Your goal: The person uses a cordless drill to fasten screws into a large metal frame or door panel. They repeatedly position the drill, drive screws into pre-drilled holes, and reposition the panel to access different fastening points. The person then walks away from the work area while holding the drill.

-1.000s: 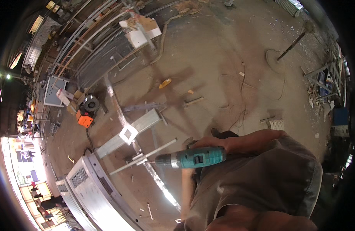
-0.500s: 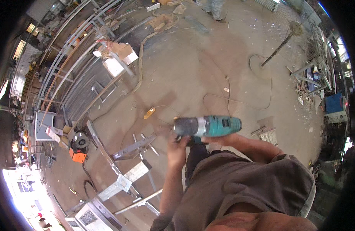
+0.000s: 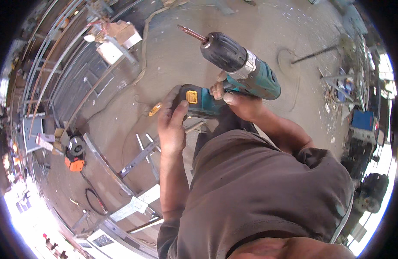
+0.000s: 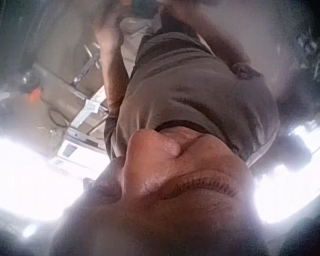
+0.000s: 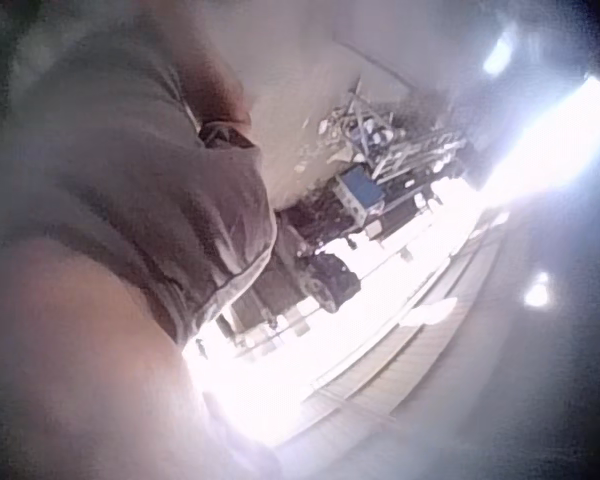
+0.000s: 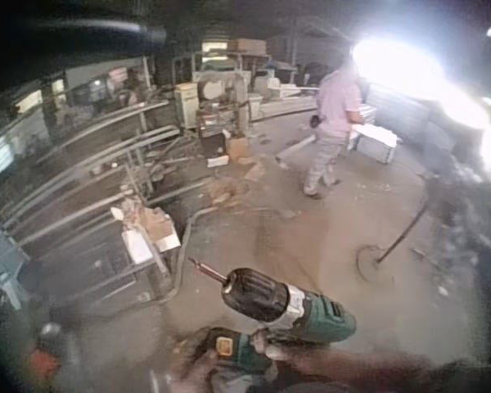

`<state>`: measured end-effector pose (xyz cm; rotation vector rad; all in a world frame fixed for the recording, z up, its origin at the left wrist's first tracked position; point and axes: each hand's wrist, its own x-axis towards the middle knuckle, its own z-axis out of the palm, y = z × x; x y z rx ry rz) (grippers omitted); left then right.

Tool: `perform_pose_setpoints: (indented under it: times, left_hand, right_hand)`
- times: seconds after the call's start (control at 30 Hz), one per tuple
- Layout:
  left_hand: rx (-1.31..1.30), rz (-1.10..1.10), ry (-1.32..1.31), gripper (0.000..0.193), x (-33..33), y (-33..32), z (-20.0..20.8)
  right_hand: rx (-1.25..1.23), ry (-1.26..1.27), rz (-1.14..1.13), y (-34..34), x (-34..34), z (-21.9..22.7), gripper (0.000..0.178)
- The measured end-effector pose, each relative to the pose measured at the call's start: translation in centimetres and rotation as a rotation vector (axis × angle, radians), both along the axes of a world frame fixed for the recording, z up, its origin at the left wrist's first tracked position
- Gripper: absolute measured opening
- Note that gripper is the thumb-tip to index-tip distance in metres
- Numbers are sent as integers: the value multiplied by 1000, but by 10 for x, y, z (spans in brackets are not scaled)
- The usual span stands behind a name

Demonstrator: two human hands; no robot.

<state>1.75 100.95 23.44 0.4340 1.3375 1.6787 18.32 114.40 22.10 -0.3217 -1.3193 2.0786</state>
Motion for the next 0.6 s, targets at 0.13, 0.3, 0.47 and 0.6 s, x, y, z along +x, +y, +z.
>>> perform_pose_setpoints:
  times: [0.13, 0.3, 0.47, 0.6]
  left_hand:
    - [-150, -13, 65, 49, -41, 28, -13]
    - [-342, -45, 2, 46, -57, 57, -37]
    - [-227, 125, -142, 47, -50, 86, -73]
    - [-36, 326, 135, 52, -52, 108, -81]
  right_hand:
    - [188, -206, 213, 59, -45, -4, 28]
    - [174, -423, 503, 124, -93, -7, 30]
    - [722, -124, 808, 192, -154, -23, 25]
    - [540, -373, 1273, 223, -208, -49, 23]
